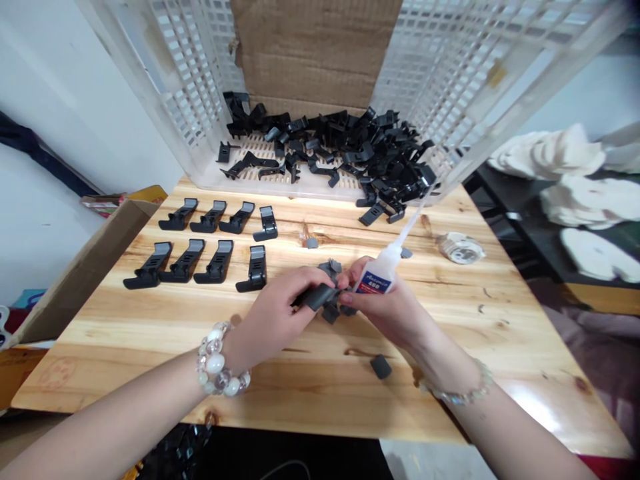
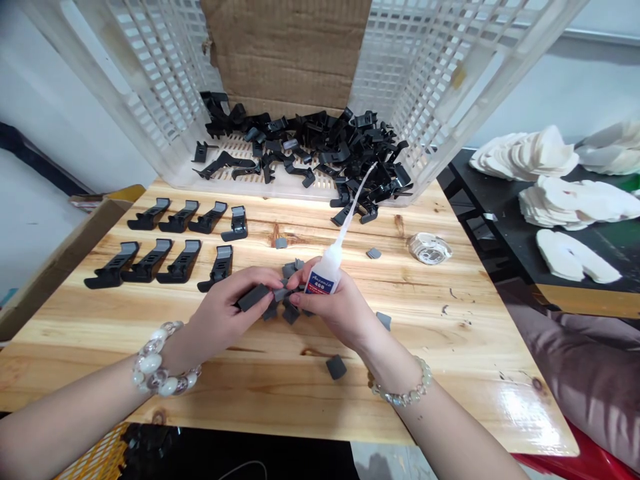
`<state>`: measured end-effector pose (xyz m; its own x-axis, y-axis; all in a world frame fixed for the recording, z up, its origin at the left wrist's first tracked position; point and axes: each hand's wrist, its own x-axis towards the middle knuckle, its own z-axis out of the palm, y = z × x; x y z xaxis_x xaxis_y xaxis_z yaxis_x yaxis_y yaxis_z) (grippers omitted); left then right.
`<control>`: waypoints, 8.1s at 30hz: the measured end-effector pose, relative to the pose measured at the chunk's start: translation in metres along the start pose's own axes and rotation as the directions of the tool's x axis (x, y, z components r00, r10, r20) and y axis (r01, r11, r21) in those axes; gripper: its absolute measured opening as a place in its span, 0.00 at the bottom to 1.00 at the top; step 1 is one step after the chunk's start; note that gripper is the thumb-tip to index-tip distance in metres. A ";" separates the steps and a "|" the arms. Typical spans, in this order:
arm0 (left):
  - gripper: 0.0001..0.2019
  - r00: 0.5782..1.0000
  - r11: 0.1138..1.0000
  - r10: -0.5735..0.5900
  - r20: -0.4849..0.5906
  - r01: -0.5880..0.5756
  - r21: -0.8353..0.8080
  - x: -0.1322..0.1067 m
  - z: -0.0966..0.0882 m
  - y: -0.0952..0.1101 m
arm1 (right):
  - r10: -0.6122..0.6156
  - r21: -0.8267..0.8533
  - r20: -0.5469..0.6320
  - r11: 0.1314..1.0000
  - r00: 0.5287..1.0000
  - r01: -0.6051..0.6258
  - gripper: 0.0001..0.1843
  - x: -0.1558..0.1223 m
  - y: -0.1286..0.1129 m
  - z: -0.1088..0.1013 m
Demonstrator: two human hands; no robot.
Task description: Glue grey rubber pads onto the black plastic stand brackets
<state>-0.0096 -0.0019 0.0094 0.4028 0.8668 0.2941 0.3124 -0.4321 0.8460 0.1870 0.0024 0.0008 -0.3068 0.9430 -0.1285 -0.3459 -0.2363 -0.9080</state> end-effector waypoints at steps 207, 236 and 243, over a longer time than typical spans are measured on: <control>0.10 0.628 0.386 -0.437 0.644 0.778 -0.496 0.001 0.002 0.003 | -0.360 -0.130 -0.347 0.933 0.866 0.335 0.18 0.004 -0.056 -0.040; 0.08 0.601 0.384 -0.432 0.672 0.797 -0.466 0.000 0.006 -0.001 | -0.410 -0.198 -0.365 0.911 0.836 0.360 0.08 -0.003 -0.056 -0.030; 0.09 0.599 0.398 -0.426 0.678 0.797 -0.454 0.000 0.006 -0.002 | -0.404 -0.210 -0.374 0.914 0.835 0.348 0.08 -0.005 -0.057 -0.030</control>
<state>-0.0050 -0.0027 0.0055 0.6920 0.5342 -0.4857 0.0545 0.6322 0.7729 0.2347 0.0185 0.0412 0.2157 0.9702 0.1103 -0.2370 0.1615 -0.9580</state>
